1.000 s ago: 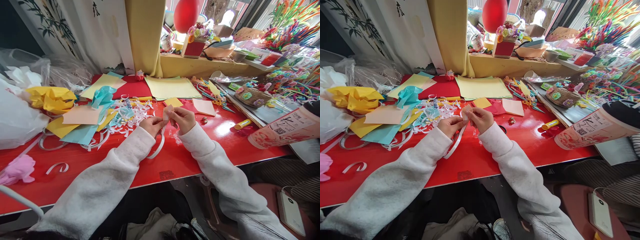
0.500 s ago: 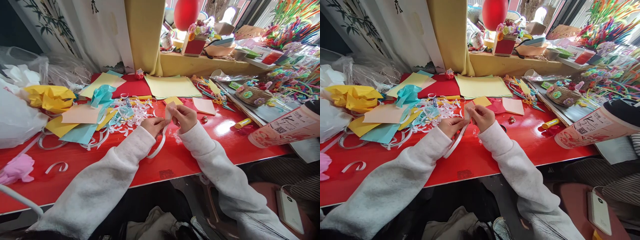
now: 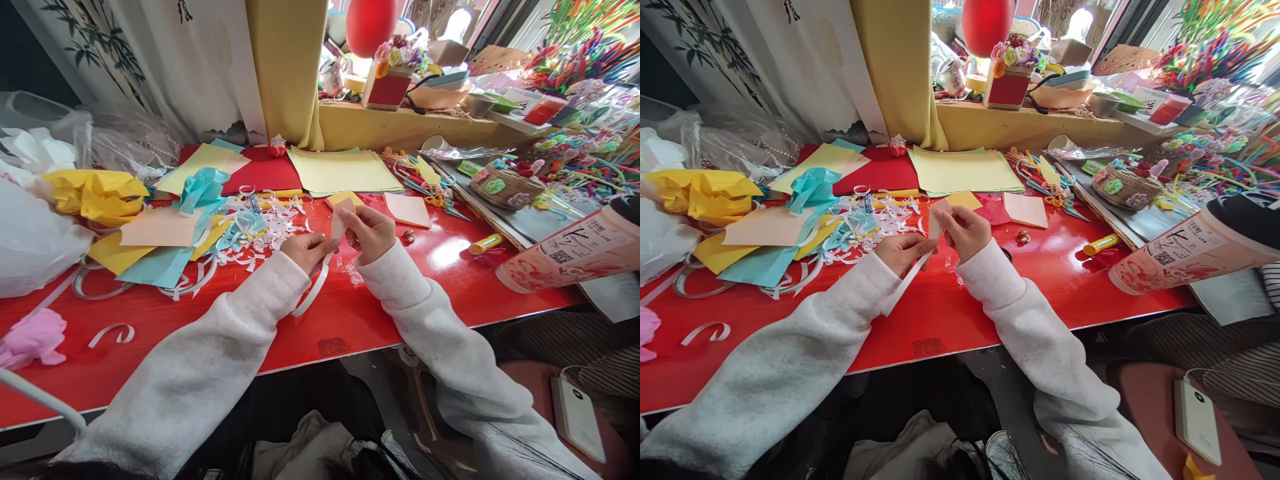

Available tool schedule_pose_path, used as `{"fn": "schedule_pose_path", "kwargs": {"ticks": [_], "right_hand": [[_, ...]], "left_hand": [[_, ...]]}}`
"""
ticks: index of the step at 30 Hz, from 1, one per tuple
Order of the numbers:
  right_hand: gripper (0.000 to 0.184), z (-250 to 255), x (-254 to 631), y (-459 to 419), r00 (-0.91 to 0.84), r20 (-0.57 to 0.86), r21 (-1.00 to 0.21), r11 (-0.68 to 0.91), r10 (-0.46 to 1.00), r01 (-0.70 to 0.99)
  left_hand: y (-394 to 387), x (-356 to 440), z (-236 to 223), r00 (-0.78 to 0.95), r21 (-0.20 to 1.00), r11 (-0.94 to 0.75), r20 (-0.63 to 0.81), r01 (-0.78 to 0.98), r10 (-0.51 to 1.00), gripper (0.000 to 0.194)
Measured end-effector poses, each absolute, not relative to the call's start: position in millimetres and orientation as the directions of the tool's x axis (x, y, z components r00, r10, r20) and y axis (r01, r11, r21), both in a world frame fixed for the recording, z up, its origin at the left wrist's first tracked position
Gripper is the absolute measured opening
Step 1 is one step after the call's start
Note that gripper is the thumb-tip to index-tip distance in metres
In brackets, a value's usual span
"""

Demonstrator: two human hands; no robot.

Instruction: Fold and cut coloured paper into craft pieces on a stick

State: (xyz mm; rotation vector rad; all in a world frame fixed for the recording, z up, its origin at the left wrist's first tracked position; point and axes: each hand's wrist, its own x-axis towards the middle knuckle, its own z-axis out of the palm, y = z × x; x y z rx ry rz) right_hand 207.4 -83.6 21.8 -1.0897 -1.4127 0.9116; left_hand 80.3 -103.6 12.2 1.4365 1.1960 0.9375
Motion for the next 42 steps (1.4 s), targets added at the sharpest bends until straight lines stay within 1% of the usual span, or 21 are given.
{"fn": "schedule_pose_path", "kwargs": {"ticks": [2,6,11,16,18,20,23,27,30,32,34,36,37,38,40,42], "right_hand": [[0.032,23,209,-83,0.028,0.287,-0.951,0.281,0.958,0.132],[0.033,25,212,-81,0.127,0.334,-0.939,0.318,0.934,0.13],[0.034,27,212,-82,0.137,0.349,-0.933,0.331,0.927,0.141],[0.035,25,212,-83,0.119,0.353,-0.93,0.334,0.928,0.155],[0.035,25,214,-82,0.098,0.353,-0.93,0.338,0.93,0.146],[0.036,25,216,-80,0.084,0.352,-0.931,0.34,0.932,0.132],[0.034,26,220,-78,0.103,0.35,-0.935,0.341,0.931,0.096],[0.035,27,225,-75,0.118,0.343,-0.939,0.338,0.932,0.062],[0.035,27,228,-74,0.071,0.322,-0.946,0.317,0.944,0.064],[0.033,28,229,-73,0.042,0.324,-0.945,0.321,0.945,0.061],[0.031,30,230,-73,0.035,0.358,-0.933,0.356,0.933,0.059],[0.028,32,231,-74,0.038,0.423,-0.905,0.42,0.905,0.07],[0.027,33,231,-76,0.042,0.467,-0.883,0.462,0.883,0.086],[0.026,33,230,-78,0.044,0.516,-0.853,0.509,0.856,0.113],[0.023,32,227,-82,0.027,0.623,-0.771,0.607,0.782,0.194],[0.02,28,222,-87,-0.026,0.728,-0.65,0.701,0.685,0.294]], "left_hand": [[-105,80,13,0.227,0.978,-0.02,-0.029,0.209,0.973,0.039],[-111,78,17,0.282,0.979,-0.036,-0.023,0.203,0.959,0.047],[-109,76,17,0.295,0.978,-0.033,-0.029,0.204,0.955,0.037],[-108,76,18,0.308,0.977,-0.019,-0.049,0.213,0.95,0.035],[-108,76,20,0.298,0.978,0.022,-0.084,0.206,0.951,0.034],[-108,75,22,0.306,0.985,0.06,-0.109,0.163,0.946,0.034],[-107,74,22,0.341,0.995,0.053,-0.081,0.09,0.937,0.035],[-105,77,18,0.297,0.995,0.027,-0.054,0.094,0.953,0.03],[-103,78,15,0.284,0.989,-0.059,0.019,0.135,0.959,0.025],[-101,75,15,0.284,0.957,-0.174,0.105,0.23,0.953,0.026],[-97,70,15,0.268,0.863,-0.344,0.255,0.37,0.929,0.025],[-92,63,16,0.224,0.73,-0.475,0.422,0.491,0.879,0.026],[-89,60,17,0.177,0.689,-0.495,0.481,0.53,0.858,0.03],[-87,57,18,0.118,0.675,-0.489,0.518,0.553,0.847,0.036],[-84,52,21,-0.002,0.721,-0.438,0.52,0.537,0.854,0.047],[-82,51,22,-0.07,0.827,-0.37,0.437,0.424,0.897,0.055]]}}
